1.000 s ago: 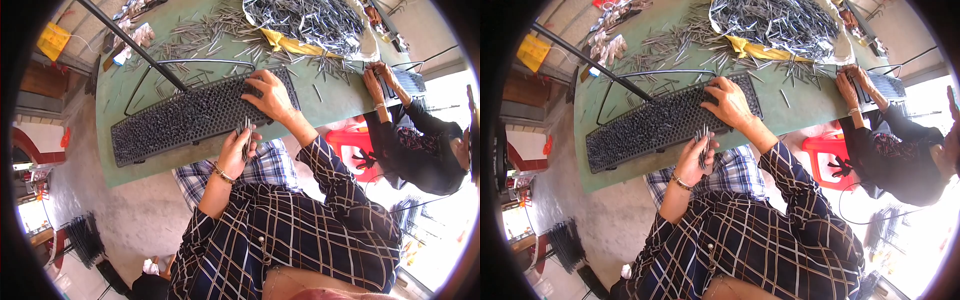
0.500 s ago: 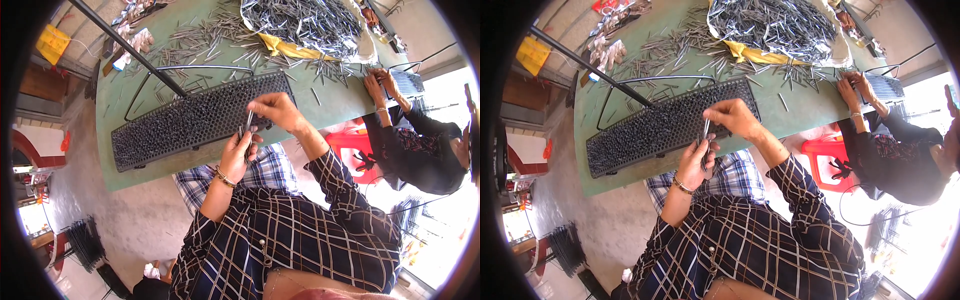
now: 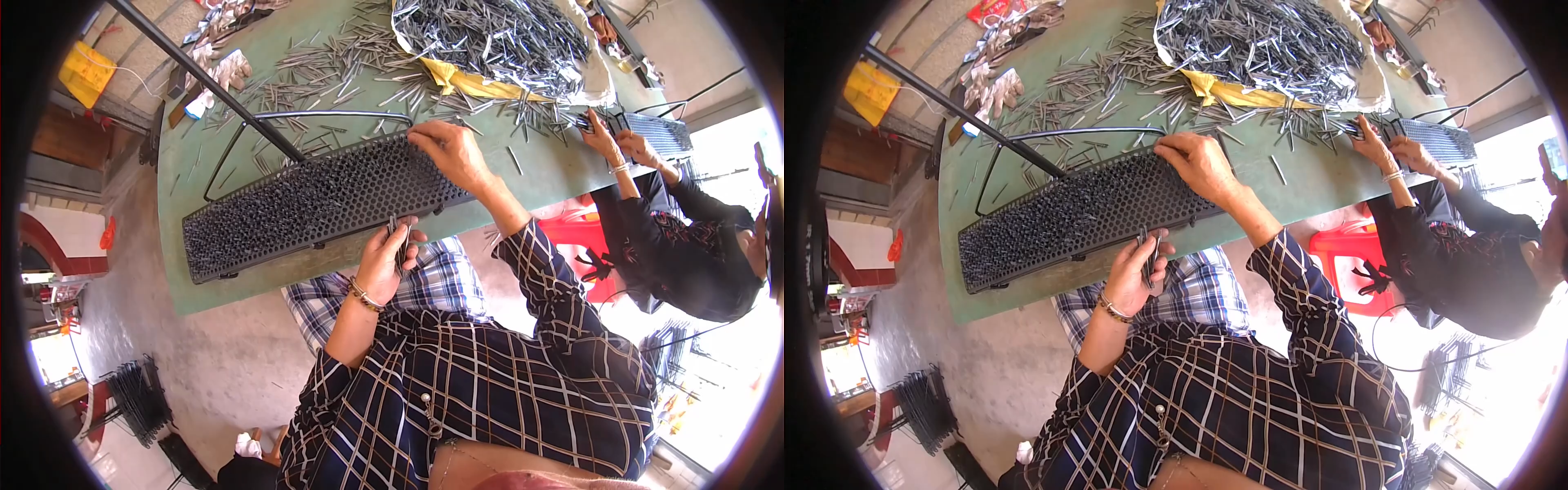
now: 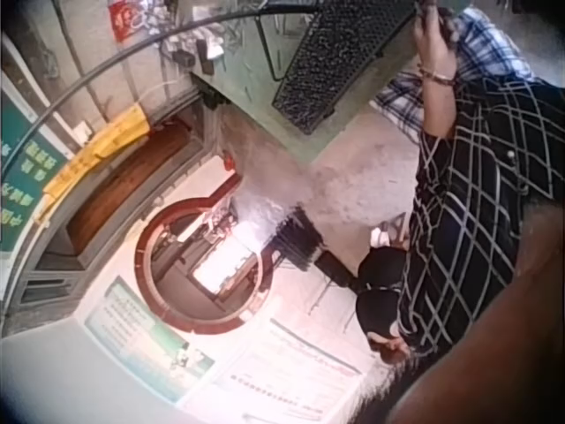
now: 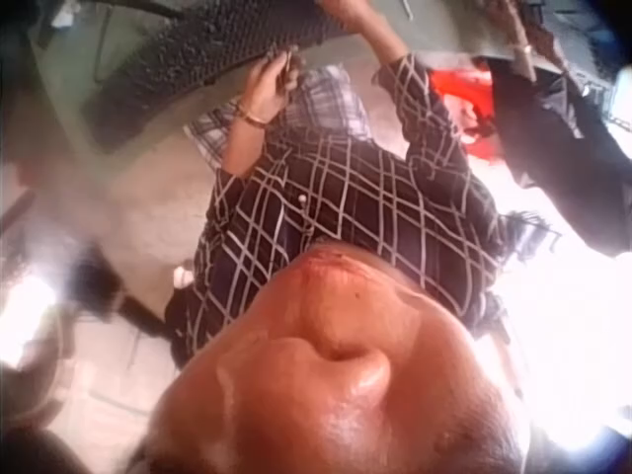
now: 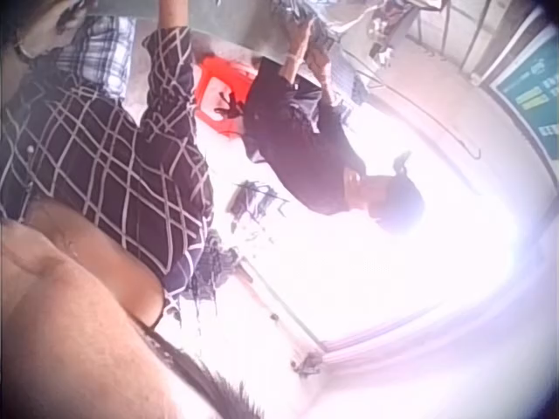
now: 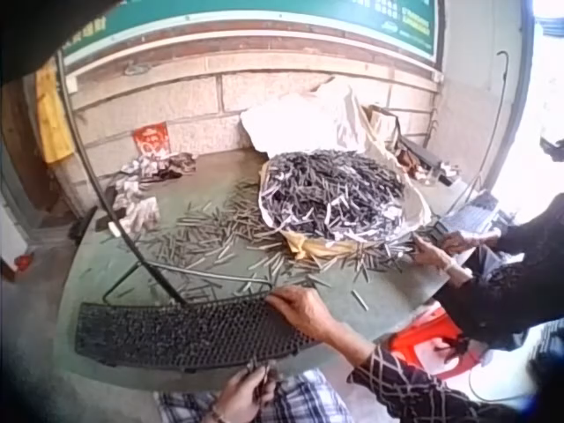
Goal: Sorting small metal pins from a large container and inserting them individually into a perforated grid plate.
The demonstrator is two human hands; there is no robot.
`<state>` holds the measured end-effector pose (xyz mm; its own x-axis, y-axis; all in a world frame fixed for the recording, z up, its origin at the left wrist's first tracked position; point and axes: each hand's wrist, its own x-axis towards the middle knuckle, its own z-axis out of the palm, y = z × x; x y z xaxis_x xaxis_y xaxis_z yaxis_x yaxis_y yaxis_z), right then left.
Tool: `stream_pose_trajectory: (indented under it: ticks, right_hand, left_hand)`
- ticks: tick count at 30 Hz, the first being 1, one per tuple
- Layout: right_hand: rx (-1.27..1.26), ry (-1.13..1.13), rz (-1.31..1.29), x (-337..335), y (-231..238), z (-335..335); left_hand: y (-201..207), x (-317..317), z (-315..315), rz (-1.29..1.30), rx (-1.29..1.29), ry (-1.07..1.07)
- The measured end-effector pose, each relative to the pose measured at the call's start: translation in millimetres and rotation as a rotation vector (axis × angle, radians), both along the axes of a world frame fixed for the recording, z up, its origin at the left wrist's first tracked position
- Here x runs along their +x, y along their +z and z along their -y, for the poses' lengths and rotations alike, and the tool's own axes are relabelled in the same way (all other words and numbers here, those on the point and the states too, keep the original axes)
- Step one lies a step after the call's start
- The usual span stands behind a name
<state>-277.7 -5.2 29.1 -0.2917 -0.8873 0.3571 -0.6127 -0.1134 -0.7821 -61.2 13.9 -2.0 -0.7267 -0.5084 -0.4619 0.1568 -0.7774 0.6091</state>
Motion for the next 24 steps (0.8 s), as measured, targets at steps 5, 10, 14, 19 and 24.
stream_pose_trajectory:
  ticks: [5, 10, 14, 19, 24]
  right_hand:
    - [0.054, 0.066, -0.054, 1, -2, 0]
    - [0.062, 0.061, 0.032, 0, -15, -2]
    - [0.006, 0.088, -0.054, 6, -11, -3]
    - [0.026, 0.073, -0.048, 10, -12, -4]
    - [-0.139, 0.068, -0.293, 7, -21, -3]
  left_hand:
    - [1, 2, 3, -0.006, 0.049, -0.027]
    - [0, 1, 3, -0.001, 0.045, -0.039]
    - [-2, 2, 4, -0.014, 0.047, -0.045]
    - [-2, 3, 4, -0.017, 0.052, -0.053]
    - [-8, 3, 2, -0.015, 0.035, -0.075]
